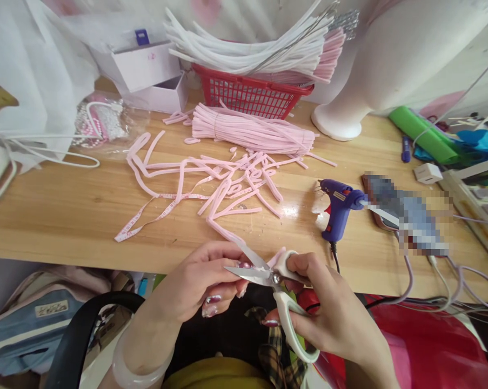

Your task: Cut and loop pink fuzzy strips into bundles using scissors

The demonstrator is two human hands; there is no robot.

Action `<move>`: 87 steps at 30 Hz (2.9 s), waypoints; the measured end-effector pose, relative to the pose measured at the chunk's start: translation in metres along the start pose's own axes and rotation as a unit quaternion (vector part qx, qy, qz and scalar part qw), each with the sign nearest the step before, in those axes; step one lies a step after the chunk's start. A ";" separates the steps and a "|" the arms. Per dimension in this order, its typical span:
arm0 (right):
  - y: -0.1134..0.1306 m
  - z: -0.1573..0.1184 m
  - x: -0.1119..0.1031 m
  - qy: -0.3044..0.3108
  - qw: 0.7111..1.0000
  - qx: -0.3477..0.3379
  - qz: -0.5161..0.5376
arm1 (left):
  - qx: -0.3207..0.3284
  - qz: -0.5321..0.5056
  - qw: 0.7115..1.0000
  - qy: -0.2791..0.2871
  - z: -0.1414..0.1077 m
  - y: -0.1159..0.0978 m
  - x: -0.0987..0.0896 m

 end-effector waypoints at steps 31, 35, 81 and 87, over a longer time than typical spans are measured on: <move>0.034 0.019 0.003 -0.261 0.941 -0.172 -0.132 | 0.063 0.137 0.986 -0.065 -0.027 -0.012 0.014; 0.042 0.027 0.012 -0.222 0.948 -0.205 -0.100 | 0.039 0.141 0.987 -0.062 -0.032 -0.010 0.016; 0.030 0.029 0.001 -0.151 0.973 -0.173 -0.023 | 0.286 0.162 0.924 -0.196 -0.024 0.007 0.010; 0.034 0.032 0.002 -0.171 0.968 -0.182 0.002 | 0.284 0.081 0.937 -0.186 -0.015 0.004 0.014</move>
Point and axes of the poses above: each hand's wrist, its own z-axis towards the middle knuckle, its own x-axis out of the palm, y = z × x, the point moved 1 cm from there along z, towards the middle knuckle, and after that the axes turned 10 degrees about x, right-handed, at the moved point
